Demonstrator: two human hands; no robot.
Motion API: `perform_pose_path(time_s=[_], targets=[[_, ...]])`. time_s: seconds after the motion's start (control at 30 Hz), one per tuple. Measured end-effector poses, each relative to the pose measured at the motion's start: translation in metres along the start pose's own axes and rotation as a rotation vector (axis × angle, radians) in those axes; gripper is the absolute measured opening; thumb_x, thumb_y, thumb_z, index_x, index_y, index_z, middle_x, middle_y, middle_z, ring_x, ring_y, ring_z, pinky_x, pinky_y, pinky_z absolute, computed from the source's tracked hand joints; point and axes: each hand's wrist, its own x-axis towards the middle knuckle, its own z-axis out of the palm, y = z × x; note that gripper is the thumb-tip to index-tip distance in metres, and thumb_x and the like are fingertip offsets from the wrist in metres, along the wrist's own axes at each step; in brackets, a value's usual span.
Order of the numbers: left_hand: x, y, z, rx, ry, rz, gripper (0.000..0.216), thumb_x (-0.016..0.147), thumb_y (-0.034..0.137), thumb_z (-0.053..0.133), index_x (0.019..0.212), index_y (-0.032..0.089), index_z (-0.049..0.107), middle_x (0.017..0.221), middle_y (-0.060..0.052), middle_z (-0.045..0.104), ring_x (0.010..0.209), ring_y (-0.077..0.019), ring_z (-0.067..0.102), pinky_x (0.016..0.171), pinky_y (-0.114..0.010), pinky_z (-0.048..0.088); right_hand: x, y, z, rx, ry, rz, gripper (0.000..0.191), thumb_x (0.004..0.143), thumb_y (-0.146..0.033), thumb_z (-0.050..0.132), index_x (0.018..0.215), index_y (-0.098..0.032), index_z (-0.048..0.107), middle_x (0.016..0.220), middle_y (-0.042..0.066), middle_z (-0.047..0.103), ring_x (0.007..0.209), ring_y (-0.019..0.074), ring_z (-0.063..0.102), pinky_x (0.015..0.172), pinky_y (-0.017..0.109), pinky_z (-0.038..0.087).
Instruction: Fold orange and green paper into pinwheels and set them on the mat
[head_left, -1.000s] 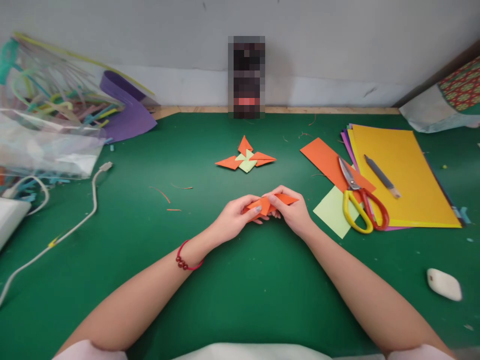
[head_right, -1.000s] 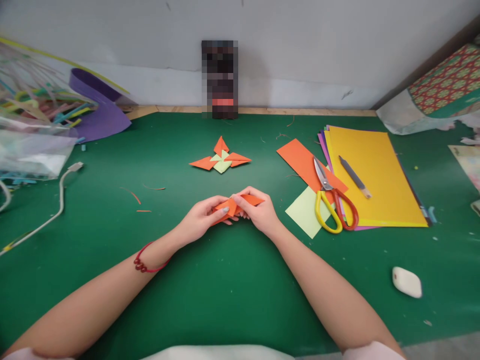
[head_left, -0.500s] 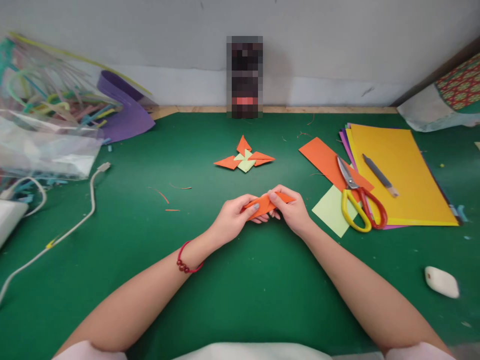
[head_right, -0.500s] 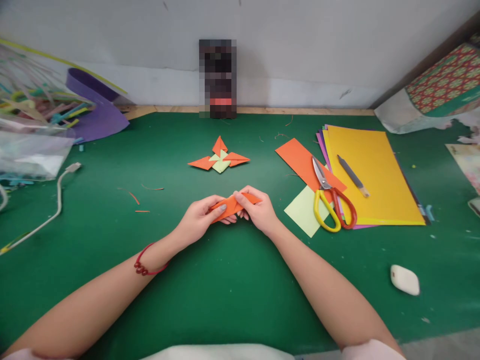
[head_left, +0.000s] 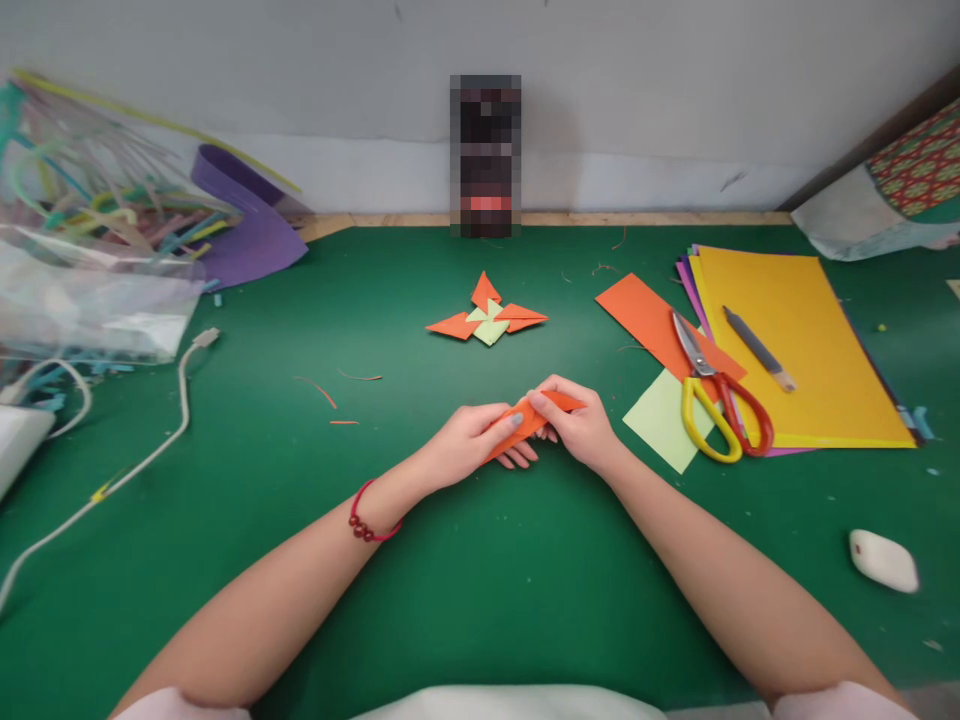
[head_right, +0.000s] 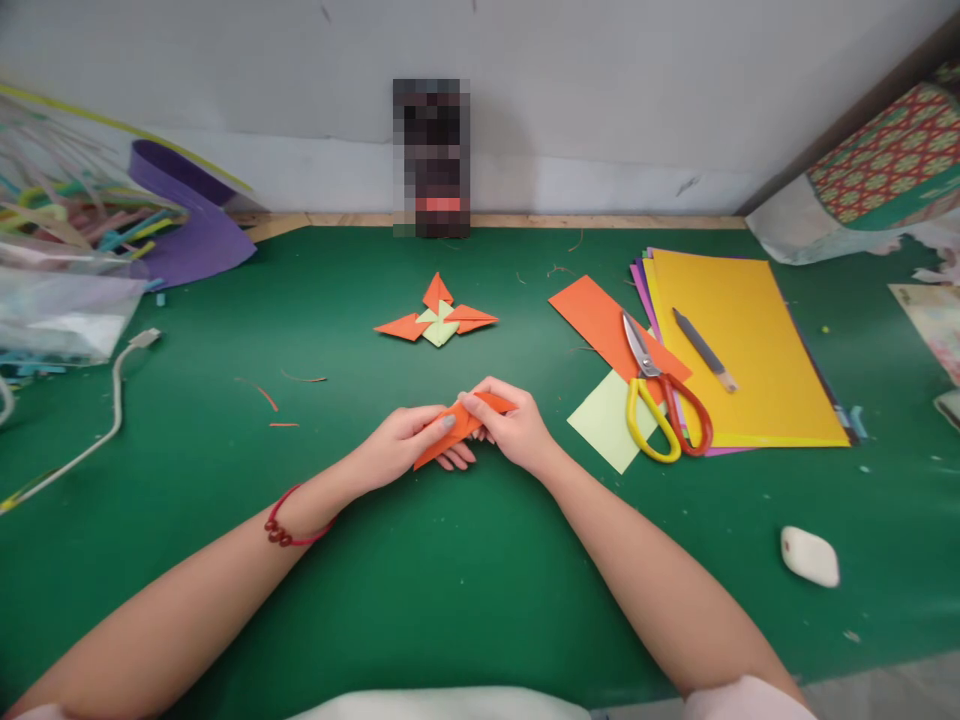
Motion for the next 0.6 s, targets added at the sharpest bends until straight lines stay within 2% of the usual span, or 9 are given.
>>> perform_pose_path(time_s=[0.3,0.5,0.6], targets=[[-0.0004,-0.0066,0.0032,0.08,0.099,0.057,0.039,0.084,0.049,0.05,0.08,0.012,0.062,0.064,-0.005,0.069,0.056,-0.0145,0.067,0.059,-0.026,0.056,-0.003,-0.0033,0.0024,-0.049,0.051,0.014,0.037,0.069,-0.05,0.068,0.056,-0.019,0.052,0.043,-0.005,0.051,0.036,0.0075,0.045,0.036,0.021,0.038],[-0.0019,-0.0028,0.0036,0.086,0.098,0.031,0.038,0.083,0.047,0.051,0.078,0.011,0.063,0.063,-0.006,0.068,0.053,-0.0137,0.065,0.057,-0.024,0.054,-0.0041,-0.0041,-0.0006,-0.066,-0.009,-0.006,0.034,0.075,-0.047,0.064,0.058,-0.019,0.053,0.046,-0.004,0.054,0.039,0.0085,0.048,0.041,0.022,0.042],[-0.0021,-0.0009,0.0045,0.075,0.055,0.036,0.041,0.081,0.051,0.053,0.079,0.011,0.062,0.063,-0.006,0.068,0.053,-0.0139,0.064,0.057,-0.025,0.054,-0.0048,-0.0051,-0.0008,-0.066,-0.004,0.004,0.035,0.075,-0.048,0.064,0.058,-0.019,0.053,0.045,-0.004,0.053,0.039,0.0089,0.048,0.04,0.023,0.041]])
